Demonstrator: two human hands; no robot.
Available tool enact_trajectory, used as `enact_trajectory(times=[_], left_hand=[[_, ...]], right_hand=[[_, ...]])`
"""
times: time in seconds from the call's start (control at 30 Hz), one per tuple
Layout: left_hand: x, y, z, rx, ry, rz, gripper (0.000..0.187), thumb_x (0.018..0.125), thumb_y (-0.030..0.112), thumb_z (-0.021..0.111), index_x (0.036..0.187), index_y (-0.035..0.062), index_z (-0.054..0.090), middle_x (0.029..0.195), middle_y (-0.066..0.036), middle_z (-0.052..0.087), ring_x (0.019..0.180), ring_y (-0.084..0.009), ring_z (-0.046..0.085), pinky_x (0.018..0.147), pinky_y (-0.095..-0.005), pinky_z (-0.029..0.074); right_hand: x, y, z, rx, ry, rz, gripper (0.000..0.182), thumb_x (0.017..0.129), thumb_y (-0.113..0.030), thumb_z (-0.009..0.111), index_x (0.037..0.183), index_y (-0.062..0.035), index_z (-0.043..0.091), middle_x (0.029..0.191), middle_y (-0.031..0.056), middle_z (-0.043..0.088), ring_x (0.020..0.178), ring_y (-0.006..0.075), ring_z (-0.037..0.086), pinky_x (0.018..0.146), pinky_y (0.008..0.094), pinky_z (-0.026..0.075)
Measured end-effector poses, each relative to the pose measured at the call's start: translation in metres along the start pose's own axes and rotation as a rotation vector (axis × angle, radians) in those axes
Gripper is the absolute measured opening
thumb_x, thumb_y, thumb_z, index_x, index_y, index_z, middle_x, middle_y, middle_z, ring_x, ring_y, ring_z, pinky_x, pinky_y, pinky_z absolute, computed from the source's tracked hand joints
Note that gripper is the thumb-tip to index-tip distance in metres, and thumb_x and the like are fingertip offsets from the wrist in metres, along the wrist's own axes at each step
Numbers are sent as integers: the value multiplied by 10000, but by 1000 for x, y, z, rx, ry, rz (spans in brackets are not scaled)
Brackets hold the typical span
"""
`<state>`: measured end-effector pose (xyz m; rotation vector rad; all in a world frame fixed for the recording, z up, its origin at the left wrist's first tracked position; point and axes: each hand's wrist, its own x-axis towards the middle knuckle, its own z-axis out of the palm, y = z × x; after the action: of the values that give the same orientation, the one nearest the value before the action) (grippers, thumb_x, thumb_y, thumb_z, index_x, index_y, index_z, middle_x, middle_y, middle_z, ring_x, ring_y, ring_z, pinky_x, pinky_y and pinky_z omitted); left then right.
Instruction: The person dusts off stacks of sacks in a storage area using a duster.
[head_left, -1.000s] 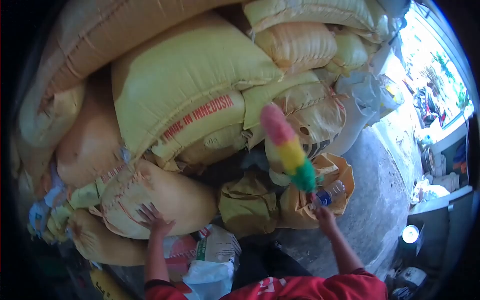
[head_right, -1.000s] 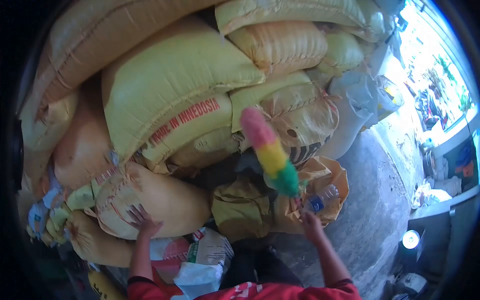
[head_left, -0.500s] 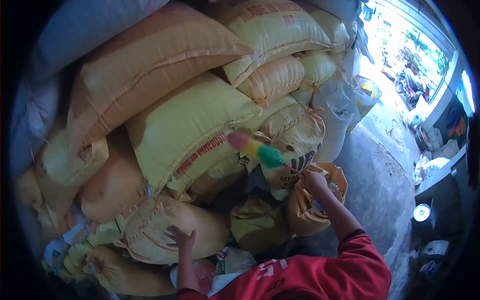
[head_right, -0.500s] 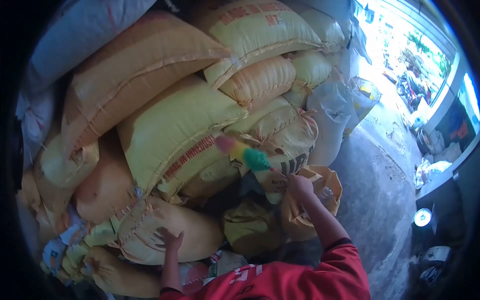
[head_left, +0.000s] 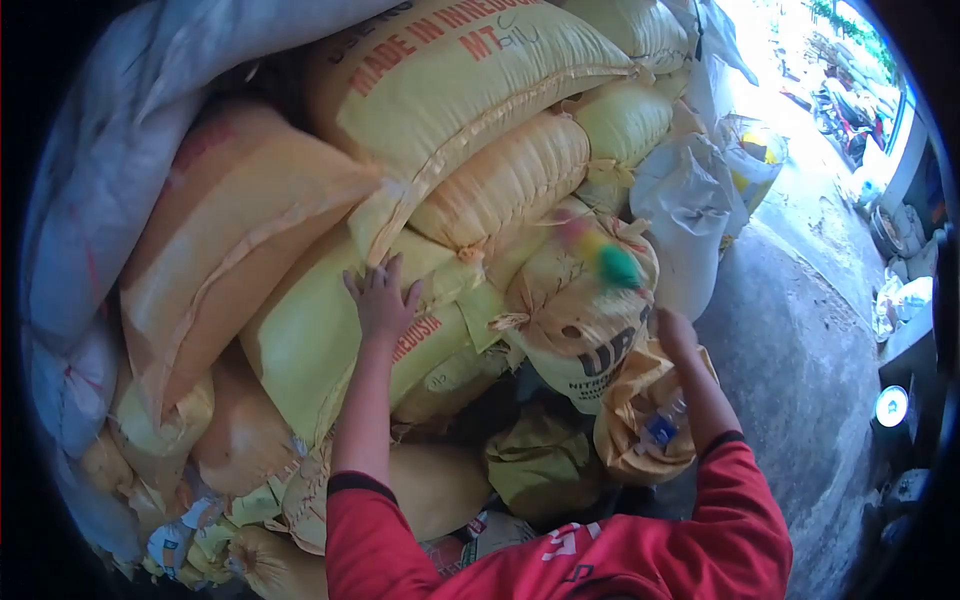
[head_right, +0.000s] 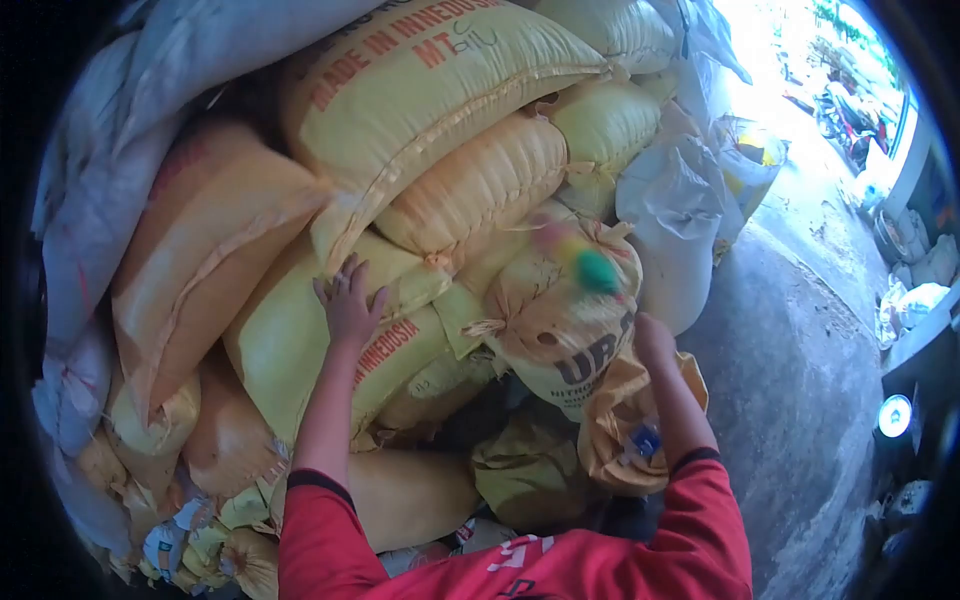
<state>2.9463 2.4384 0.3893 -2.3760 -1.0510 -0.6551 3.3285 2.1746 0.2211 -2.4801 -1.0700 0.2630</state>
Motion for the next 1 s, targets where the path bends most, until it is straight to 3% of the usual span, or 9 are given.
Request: enact_trajectory(times=[0.07, 0.23, 0.37, 0.5, 0.63, 0.7, 0.8, 0.9, 1.0], left_hand=[[20, 16, 8, 133, -14, -38, 524, 762, 425, 475, 1166, 90, 471, 1275, -65, 422, 1201, -262, 360, 983, -530, 179], [13, 14, 17, 167, 43, -37, 517, 732, 397, 468, 1153, 97, 487, 1253, -53, 456, 1182, -250, 389, 945, -492, 251], [21, 13, 24, 166, 87, 15, 508, 719, 398, 460, 1130, 102, 510, 1261, -54, 449, 1131, -251, 421, 945, -438, 277], [22, 18, 20, 251, 75, 29, 504, 720, 378, 461, 1139, 101, 501, 1273, -52, 441, 1159, -259, 395, 947, -423, 285], [21, 19, 22, 245, 80, 24, 512, 730, 368, 444, 1166, 101, 473, 1291, -46, 422, 1202, -246, 354, 963, -443, 231], [21, 17, 24, 221, 83, 18, 519, 735, 364, 431, 1185, 106, 456, 1305, -40, 409, 1230, -236, 329, 972, -458, 183], [21, 20, 23, 230, 77, 9, 526, 738, 368, 426, 1194, 107, 448, 1311, -41, 402, 1233, -238, 322, 971, -463, 187], [23, 24, 18, 283, 36, -5, 539, 724, 362, 451, 1185, 82, 443, 1306, -64, 397, 1209, -291, 333, 989, -468, 239], [24, 24, 20, 277, 12, -19, 546, 722, 353, 452, 1190, 73, 436, 1306, -75, 393, 1218, -294, 320, 994, -468, 233]], right_hand=[[24, 40, -5, 124, 19, 168, 272, 863, -230, 407, 918, -37, 589, 812, 228, 591, 794, 402, 563, 682, 461, 436], [13, 21, 49, 455, -43, 128, 257, 851, -245, 460, 850, -8, 561, 760, 235, 574, 741, 410, 551, 658, 460, 434], [-5, -1, 46, 279, -209, -140, 215, 842, -240, 473, 862, -44, 556, 743, 217, 579, 707, 390, 561, 634, 463, 435], [20, 3, 13, 73, -304, -157, 213, 851, -245, 429, 886, -84, 565, 753, 207, 585, 713, 386, 564, 634, 465, 437], [62, 46, 26, 392, 9, 207, 281, 865, -250, 430, 878, -9, 573, 801, 239, 576, 800, 410, 544, 673, 446, 428], [63, 45, 21, 440, 90, 182, 277, 866, -249, 448, 861, -1, 571, 802, 252, 568, 819, 414, 536, 680, 449, 421], [36, 33, 30, 438, -8, 45, 251, 860, -236, 447, 884, -13, 559, 805, 250, 569, 809, 417, 538, 686, 456, 425], [15, 19, 10, 217, -326, -86, 241, 855, -238, 440, 892, -34, 562, 821, 232, 581, 795, 411, 546, 683, 447, 431], [16, 40, 27, 229, -238, 41, 254, 862, -247, 440, 868, -25, 563, 800, 219, 585, 779, 385, 562, 666, 429, 437]])
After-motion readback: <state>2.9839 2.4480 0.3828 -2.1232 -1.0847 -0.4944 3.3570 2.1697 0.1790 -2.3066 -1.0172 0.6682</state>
